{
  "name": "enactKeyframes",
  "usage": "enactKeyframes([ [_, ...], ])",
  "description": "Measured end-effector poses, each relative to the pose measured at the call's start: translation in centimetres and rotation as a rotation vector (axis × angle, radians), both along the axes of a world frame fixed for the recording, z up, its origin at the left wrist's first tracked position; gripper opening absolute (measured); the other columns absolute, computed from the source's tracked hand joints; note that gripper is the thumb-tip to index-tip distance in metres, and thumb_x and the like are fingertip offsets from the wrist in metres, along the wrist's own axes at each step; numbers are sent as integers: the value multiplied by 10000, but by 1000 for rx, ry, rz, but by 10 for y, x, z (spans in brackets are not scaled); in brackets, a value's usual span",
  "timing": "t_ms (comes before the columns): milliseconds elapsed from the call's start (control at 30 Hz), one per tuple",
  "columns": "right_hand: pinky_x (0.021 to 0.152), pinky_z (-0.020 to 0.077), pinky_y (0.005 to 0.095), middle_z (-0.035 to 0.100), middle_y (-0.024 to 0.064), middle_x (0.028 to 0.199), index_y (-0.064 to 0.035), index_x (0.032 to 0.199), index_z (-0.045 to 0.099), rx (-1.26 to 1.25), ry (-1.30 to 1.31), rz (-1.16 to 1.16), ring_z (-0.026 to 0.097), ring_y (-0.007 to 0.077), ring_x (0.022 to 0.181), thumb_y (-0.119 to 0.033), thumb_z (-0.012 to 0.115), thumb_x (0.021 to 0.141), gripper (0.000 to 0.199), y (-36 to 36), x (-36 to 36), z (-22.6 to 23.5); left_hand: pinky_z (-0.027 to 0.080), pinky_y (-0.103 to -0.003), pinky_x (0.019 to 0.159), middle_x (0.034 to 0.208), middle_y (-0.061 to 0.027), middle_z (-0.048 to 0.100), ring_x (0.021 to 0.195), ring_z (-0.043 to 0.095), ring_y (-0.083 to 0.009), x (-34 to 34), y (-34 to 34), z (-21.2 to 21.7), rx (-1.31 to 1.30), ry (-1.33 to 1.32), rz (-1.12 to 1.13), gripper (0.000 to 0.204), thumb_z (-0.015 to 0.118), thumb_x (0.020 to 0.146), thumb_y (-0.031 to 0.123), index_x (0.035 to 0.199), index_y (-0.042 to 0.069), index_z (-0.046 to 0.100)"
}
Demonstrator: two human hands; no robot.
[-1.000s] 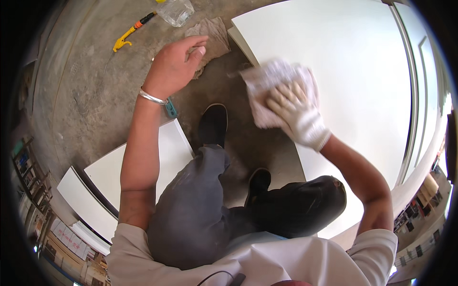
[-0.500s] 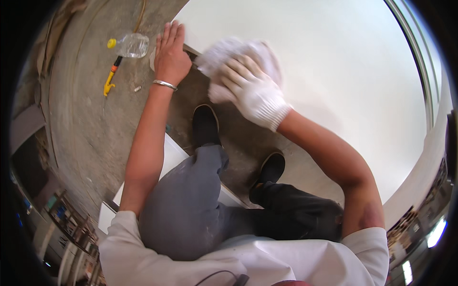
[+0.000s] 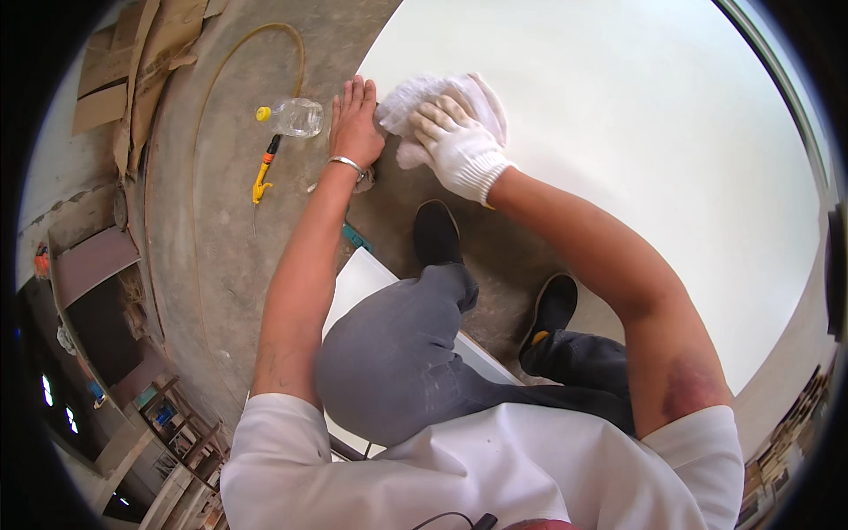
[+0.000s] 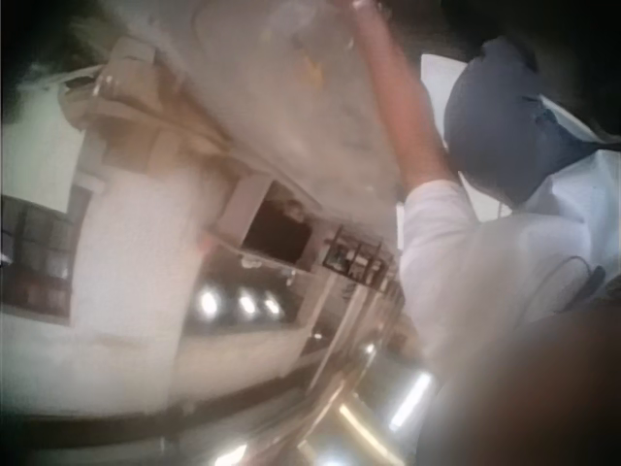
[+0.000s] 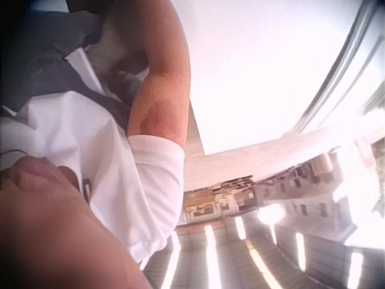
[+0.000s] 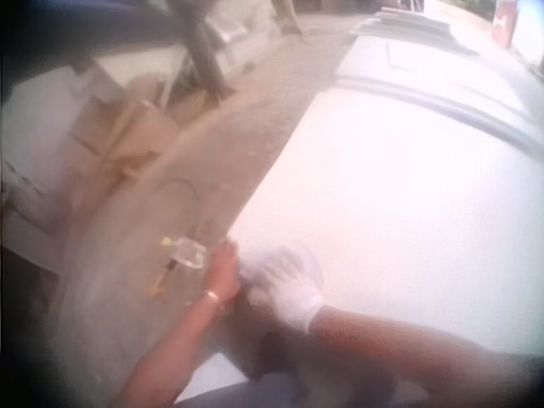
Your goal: The person scrapes a large white panel with a squeegee, then wipes it with a cloth after applying liquid from a bottle. They repeat this process on another panel and then stack the cleaned panels.
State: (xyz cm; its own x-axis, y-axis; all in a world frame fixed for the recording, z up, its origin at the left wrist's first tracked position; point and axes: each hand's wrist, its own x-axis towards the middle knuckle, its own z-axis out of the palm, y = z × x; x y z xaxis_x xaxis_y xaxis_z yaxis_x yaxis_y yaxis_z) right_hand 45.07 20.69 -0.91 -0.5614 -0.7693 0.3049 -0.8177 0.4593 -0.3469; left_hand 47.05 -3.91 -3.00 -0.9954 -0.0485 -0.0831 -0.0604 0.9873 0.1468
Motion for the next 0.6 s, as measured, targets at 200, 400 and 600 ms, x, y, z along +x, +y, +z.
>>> enactKeyframes([
  [200,1266,280,507,601,135,1450,-23,1329,659,236,-20,70,471,339,1432,-332,615,978,470,96,24,10,139,-462,1312,1695,-211,290,1598,214,-341,-5,-11,8,-21,10,-79,800,577,820,-21,1593,20,374],
  [400,1263,270,478,531,147,1518,3,1449,554,249,-106,12,406,341,1481,-320,593,997,557,26,4,12,154,-465,1311,1694,-200,299,1597,221,-332,-3,-6,-3,24,43,-55,783,573,829,-20,1589,22,387],
  [600,1249,300,510,618,149,1420,-32,1370,642,165,50,65,502,332,1411,-304,593,987,471,70,11,24,163,-457,1310,1704,-157,302,1600,225,-296,-1,-18,9,-38,-35,-105,799,584,838,-9,1607,72,383],
])
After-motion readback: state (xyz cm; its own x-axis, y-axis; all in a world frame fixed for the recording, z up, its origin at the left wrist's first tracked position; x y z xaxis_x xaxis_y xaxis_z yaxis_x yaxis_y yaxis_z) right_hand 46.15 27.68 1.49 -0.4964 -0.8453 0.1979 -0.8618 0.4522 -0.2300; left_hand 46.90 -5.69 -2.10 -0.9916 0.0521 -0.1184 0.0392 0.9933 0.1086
